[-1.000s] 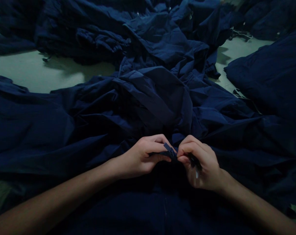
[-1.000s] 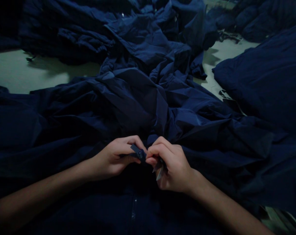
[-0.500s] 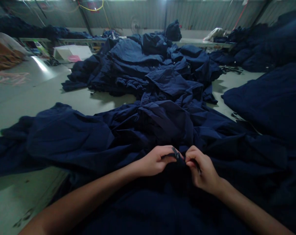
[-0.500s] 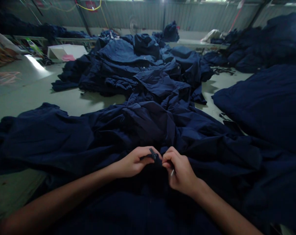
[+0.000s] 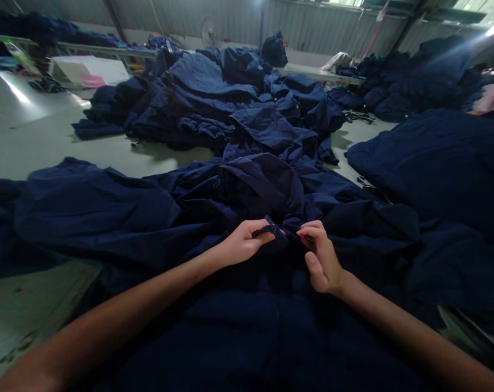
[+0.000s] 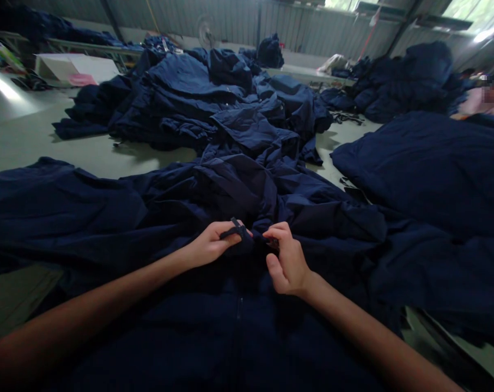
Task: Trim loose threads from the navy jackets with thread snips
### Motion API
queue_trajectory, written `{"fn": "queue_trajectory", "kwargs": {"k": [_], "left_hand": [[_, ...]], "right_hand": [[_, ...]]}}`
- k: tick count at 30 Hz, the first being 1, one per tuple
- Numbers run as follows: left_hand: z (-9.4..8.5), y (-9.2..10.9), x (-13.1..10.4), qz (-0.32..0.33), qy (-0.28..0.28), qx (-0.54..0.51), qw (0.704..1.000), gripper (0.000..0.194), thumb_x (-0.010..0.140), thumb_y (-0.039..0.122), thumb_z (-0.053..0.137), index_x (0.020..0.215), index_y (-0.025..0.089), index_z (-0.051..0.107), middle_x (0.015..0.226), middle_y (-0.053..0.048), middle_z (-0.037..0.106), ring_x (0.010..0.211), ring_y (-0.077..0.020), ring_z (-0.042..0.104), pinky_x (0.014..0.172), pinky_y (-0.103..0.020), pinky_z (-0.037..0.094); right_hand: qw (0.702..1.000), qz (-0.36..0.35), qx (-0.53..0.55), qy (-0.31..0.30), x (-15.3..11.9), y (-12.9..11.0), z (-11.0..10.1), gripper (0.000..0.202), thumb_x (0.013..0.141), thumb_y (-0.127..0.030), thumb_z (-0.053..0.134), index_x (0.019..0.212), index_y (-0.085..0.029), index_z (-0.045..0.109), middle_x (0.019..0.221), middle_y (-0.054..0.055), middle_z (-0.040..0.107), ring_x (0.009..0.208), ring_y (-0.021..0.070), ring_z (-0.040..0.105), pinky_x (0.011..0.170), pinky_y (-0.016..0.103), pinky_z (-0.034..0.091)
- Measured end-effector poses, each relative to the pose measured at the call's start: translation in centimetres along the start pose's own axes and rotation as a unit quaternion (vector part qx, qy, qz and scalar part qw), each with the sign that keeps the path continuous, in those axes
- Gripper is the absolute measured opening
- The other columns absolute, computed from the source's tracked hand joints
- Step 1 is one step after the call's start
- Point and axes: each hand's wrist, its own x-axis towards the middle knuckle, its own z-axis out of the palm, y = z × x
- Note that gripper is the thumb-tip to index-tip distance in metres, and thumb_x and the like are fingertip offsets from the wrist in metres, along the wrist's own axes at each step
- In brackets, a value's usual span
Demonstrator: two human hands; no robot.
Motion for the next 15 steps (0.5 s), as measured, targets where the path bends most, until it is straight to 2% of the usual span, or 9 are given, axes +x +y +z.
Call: {"fn": "queue_trajectory", "kwargs": {"k": [3, 6, 10, 15], "left_hand": [[0.0, 0.2, -0.1, 0.005, -0.001, -0.01, 1.0, 0.034, 0.104, 0.042, 0.063, 0.096, 0.011, 0.075, 0.094, -0.008, 0.073, 0.089, -0.0182, 0.069, 0.089, -0.032, 0.056], [0.0, 0.3, -0.1, 0.009, -0.005, -0.015, 1.0, 0.025, 0.103, 0.032, 0.064, 0.095, 0.011, 0.076, 0.09, -0.006, 0.071, 0.087, -0.0163, 0.067, 0.087, -0.028, 0.054], [0.0, 0.3, 0.0, 0.021, -0.013, -0.019, 1.0, 0.018, 0.103, 0.025, 0.064, 0.096, 0.013, 0.077, 0.092, -0.006, 0.07, 0.088, -0.0158, 0.066, 0.088, -0.027, 0.053], [0.1, 0.3, 0.0, 0.027, -0.019, -0.012, 0.999, 0.019, 0.104, 0.024, 0.062, 0.096, 0.014, 0.077, 0.095, -0.008, 0.07, 0.088, -0.0168, 0.068, 0.084, -0.026, 0.054]], "right_hand": [[1.0, 0.001, -0.025, 0.005, 0.0, -0.4, -0.1, 0.031, 0.105, -0.022, 0.04, 0.132, -0.017, 0.054, 0.114, 0.012, 0.055, 0.092, 0.0213, 0.06, 0.069, 0.035, 0.056], [0.999, 0.002, -0.04, -0.007, 0.1, -0.5, -0.5, 0.038, 0.1, -0.015, 0.053, 0.138, -0.018, 0.057, 0.117, 0.013, 0.057, 0.1, 0.0231, 0.061, 0.077, 0.036, 0.058], [0.999, 0.004, -0.029, -0.025, 0.2, -0.4, -0.9, 0.043, 0.097, -0.013, 0.064, 0.139, -0.019, 0.059, 0.116, 0.012, 0.064, 0.099, 0.0223, 0.065, 0.078, 0.034, 0.059], [0.999, 0.0, -0.007, -0.035, 0.3, -0.3, -1.1, 0.033, 0.096, -0.011, 0.067, 0.128, -0.018, 0.067, 0.109, 0.011, 0.067, 0.096, 0.0204, 0.067, 0.077, 0.032, 0.06]]}}
